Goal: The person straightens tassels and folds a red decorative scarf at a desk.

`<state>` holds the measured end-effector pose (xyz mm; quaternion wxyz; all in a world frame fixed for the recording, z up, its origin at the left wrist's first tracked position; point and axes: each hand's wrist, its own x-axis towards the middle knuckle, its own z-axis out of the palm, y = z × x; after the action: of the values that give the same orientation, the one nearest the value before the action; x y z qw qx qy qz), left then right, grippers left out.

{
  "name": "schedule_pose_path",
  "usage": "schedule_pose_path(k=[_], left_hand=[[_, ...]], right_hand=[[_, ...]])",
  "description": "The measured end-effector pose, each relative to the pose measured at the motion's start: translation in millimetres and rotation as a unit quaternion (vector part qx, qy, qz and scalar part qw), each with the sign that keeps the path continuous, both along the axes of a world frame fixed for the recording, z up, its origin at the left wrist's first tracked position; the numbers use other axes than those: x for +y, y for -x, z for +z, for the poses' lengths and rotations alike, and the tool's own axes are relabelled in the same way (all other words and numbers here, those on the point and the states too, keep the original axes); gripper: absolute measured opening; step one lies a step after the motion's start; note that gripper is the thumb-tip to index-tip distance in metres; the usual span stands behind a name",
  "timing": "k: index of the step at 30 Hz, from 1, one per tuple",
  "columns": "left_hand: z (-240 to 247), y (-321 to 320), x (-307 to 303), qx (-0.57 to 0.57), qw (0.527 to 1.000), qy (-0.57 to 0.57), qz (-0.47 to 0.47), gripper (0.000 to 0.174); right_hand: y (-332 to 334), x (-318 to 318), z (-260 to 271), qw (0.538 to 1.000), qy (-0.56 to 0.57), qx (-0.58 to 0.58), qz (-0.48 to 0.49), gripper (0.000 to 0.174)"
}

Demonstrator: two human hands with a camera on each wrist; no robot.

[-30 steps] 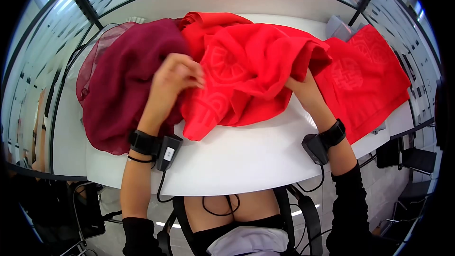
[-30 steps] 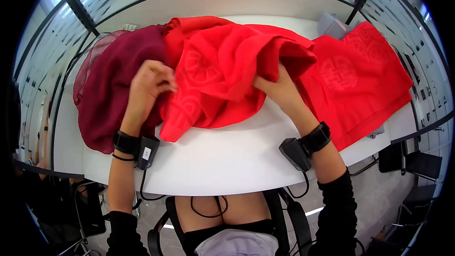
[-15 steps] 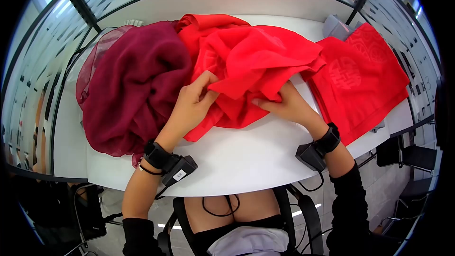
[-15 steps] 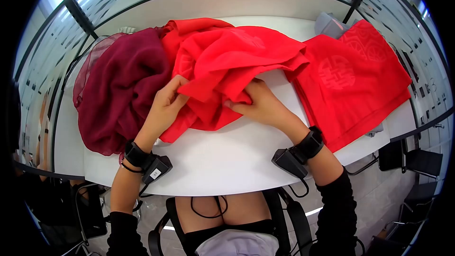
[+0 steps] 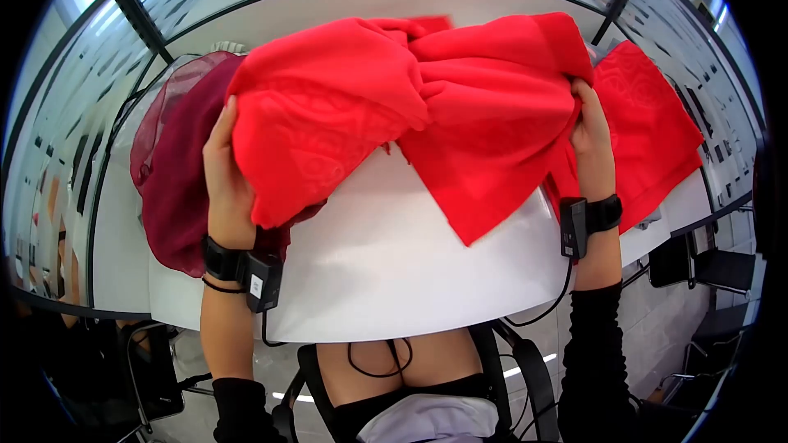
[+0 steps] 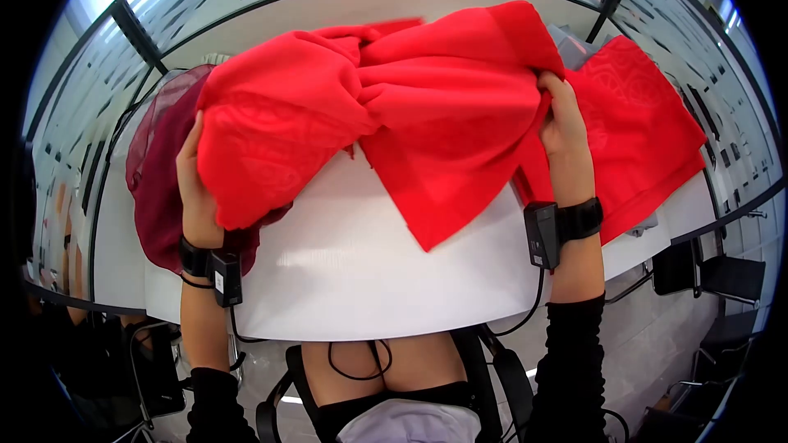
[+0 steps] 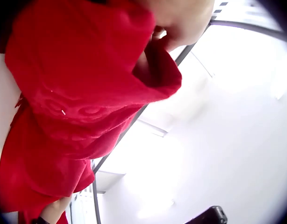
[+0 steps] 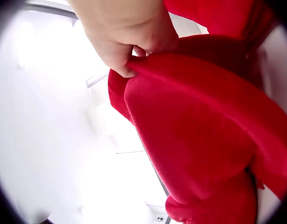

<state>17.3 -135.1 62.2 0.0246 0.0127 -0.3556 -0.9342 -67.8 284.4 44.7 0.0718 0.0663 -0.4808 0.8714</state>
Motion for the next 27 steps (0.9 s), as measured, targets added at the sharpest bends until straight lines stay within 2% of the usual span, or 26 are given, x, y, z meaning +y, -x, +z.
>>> schedule_pose_path(k=[2, 3, 4, 6, 7, 8, 10, 11, 12, 13, 15, 16, 17, 18, 20, 21, 22, 24, 27], left_hand=[[5.3, -11.1, -2.3, 0.061, 0.996, 0.065, 0.026, 0.035], [5.8, -14.7, -6.3, 0.104, 0.989, 0.094, 0.044, 0.036], [-1.6, -16.2, -18.7, 0.142, 0.961, 0.219, 0.090, 0.039], [-16.5, -19.3, -43.5, 0.179, 0.844, 0.456, 0.219, 0.046], [-26.6, -23.9, -56.7, 0.183, 0.713, 0.612, 0.289, 0.048], [-35.8, -28.4, -68.5, 0.178, 0.549, 0.739, 0.348, 0.051], [-49.1, -33.4, -87.3, 0.160, 0.514, 0.763, 0.357, 0.054], [-51.9, -32.5, -93.8, 0.157, 0.492, 0.777, 0.360, 0.053], [-54.5, -31.6, -100.3, 0.155, 0.470, 0.789, 0.363, 0.052], [-53.0, -30.0, -102.3, 0.155, 0.459, 0.796, 0.364, 0.052], [-55.1, -22.5, -92.9, 0.155, 0.480, 0.792, 0.344, 0.051], [-54.3, -18.5, -85.5, 0.153, 0.504, 0.783, 0.331, 0.050], [-52.5, -14.8, -77.7, 0.149, 0.543, 0.765, 0.312, 0.050], [-50.4, -10.4, -70.5, 0.143, 0.578, 0.749, 0.291, 0.049], [-46.2, -6.8, -58.6, 0.132, 0.633, 0.720, 0.250, 0.048], [-43.7, -6.2, -54.0, 0.124, 0.656, 0.708, 0.228, 0.048], [-41.3, -6.2, -49.7, 0.118, 0.675, 0.698, 0.208, 0.047], [-36.6, -6.4, -42.4, 0.108, 0.703, 0.684, 0.165, 0.046], [-28.2, -6.7, -37.2, 0.094, 0.721, 0.680, 0.098, 0.045]], right_hand=[[-2.0, -1.0, 6.8, 0.993, 0.056, -0.065, -0.075, 0.010], [1.9, 13.5, 2.7, 0.996, 0.068, -0.049, -0.025, 0.010], [-7.8, 8.9, 5.1, 0.999, 0.014, 0.025, -0.032, 0.016], [-33.5, 4.5, 6.2, 0.983, -0.107, 0.134, -0.067, 0.027], [-43.0, 3.6, 8.1, 0.966, -0.170, 0.169, -0.099, 0.031], [-47.9, 4.1, 10.5, 0.943, -0.244, 0.166, -0.152, 0.034], [-53.1, 5.8, 13.5, 0.875, -0.384, 0.155, -0.252, 0.040], [-48.3, 11.3, 14.2, 0.947, -0.232, 0.118, -0.188, 0.041], [-43.6, 16.8, 15.0, 0.985, -0.059, 0.077, -0.140, 0.043], [-31.6, 21.3, 16.1, 0.991, -0.014, 0.016, -0.136, 0.043], [-4.6, 31.3, 7.7, 0.990, -0.011, 0.012, -0.142, 0.044], [13.4, 36.6, -5.5, 0.985, -0.054, 0.070, -0.151, 0.045], [22.2, 39.2, -10.9, 0.974, -0.095, 0.129, -0.159, 0.045], [12.3, 13.5, -0.4, 0.970, -0.100, 0.135, -0.175, 0.051], [15.7, 7.4, -2.5, 0.963, -0.188, 0.111, -0.161, 0.056], [19.3, 1.5, -4.6, 0.970, -0.165, 0.134, -0.118, 0.061], [22.2, -2.1, -5.1, 0.953, -0.242, 0.169, -0.069, 0.072], [7.6, -16.1, -9.0, 0.897, -0.397, 0.160, -0.112, 0.089], [-10.6, -35.1, -5.2, 0.815, -0.545, 0.166, -0.104, 0.107]])
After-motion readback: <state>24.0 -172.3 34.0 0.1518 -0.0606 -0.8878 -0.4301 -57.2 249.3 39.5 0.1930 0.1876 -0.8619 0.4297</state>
